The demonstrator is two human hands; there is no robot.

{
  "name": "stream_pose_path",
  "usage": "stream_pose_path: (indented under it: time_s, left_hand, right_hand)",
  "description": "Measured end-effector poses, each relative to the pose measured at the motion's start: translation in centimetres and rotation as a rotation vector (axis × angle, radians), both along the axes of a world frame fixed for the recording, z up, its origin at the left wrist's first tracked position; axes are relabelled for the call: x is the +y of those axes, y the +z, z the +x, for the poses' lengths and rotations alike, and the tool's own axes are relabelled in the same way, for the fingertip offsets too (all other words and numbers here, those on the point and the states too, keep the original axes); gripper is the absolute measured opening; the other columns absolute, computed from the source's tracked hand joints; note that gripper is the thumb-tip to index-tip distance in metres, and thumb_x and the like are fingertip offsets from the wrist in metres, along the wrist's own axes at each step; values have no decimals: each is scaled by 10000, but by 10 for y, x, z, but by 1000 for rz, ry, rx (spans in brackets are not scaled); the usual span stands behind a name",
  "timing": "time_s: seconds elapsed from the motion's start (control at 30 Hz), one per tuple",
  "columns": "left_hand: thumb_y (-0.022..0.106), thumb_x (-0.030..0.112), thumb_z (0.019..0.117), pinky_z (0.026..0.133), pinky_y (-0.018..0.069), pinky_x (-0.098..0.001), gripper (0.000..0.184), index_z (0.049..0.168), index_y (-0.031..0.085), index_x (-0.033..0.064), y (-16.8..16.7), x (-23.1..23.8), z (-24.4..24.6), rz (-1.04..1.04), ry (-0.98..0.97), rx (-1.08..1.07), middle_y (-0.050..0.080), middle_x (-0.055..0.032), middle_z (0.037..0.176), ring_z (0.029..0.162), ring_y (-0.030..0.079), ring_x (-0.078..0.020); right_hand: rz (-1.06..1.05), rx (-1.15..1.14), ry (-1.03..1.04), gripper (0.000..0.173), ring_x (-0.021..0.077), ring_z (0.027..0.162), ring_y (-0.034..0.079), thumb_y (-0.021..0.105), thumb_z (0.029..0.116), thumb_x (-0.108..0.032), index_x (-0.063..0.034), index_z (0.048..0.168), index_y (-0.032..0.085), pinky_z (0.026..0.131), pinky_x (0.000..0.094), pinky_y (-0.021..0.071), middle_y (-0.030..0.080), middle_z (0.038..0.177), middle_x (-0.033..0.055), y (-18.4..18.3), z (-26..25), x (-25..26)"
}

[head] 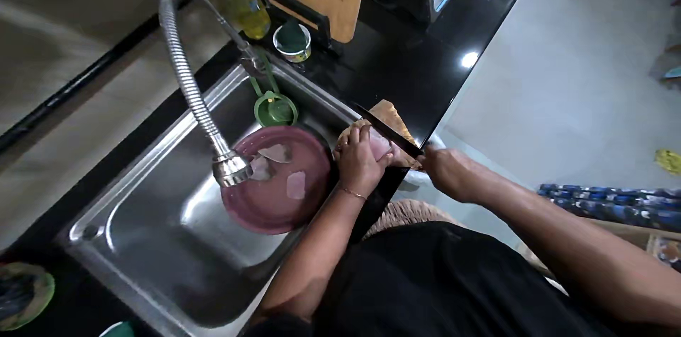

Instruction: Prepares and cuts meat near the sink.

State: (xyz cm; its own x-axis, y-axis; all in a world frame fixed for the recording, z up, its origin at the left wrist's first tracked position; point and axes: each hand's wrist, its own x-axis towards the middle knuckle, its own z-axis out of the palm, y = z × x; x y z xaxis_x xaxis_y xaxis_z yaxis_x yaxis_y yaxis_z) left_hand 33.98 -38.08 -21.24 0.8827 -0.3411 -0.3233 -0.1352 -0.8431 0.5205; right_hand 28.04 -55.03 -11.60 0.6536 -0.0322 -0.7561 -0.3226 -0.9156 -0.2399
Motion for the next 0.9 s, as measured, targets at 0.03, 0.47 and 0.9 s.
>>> stream_pose_path:
  time_s: [0.03, 0.47, 0.9]
  left_hand:
    - [801, 473, 861, 1094, 358, -665, 810, 1518, 482, 124, 0, 0, 0, -6, 6, 8, 482, -161, 1524, 1409, 430, -403]
    - [790, 437, 886, 1135, 316, -665, 831, 1549, 444, 74, -3, -1, -1, -34, -12, -19, 435, -166, 1579, 1455, 376, -419]
    - [811, 394, 869, 1122, 321, -677, 836, 1555, 441, 92, -5, -2, -1, -107, 24, 25, 420, -147, 1592, 1467, 352, -414]
  right_hand:
    - [-5, 17, -30, 438, 402, 986, 676, 302, 1140, -321, 33, 1231, 543, 855, 555, 539, 642, 1029, 246, 5, -13, -6]
    - [38, 25, -41, 440, 378, 975, 679, 345, 1135, -327, 38, 1257, 558, 853, 534, 543, 645, 1077, 247, -12, 23, 5]
    - [20, 156, -89, 425, 336, 837, 648, 301, 1144, -331, 22, 1193, 533, 761, 485, 536, 597, 948, 200, 25, -24, -15]
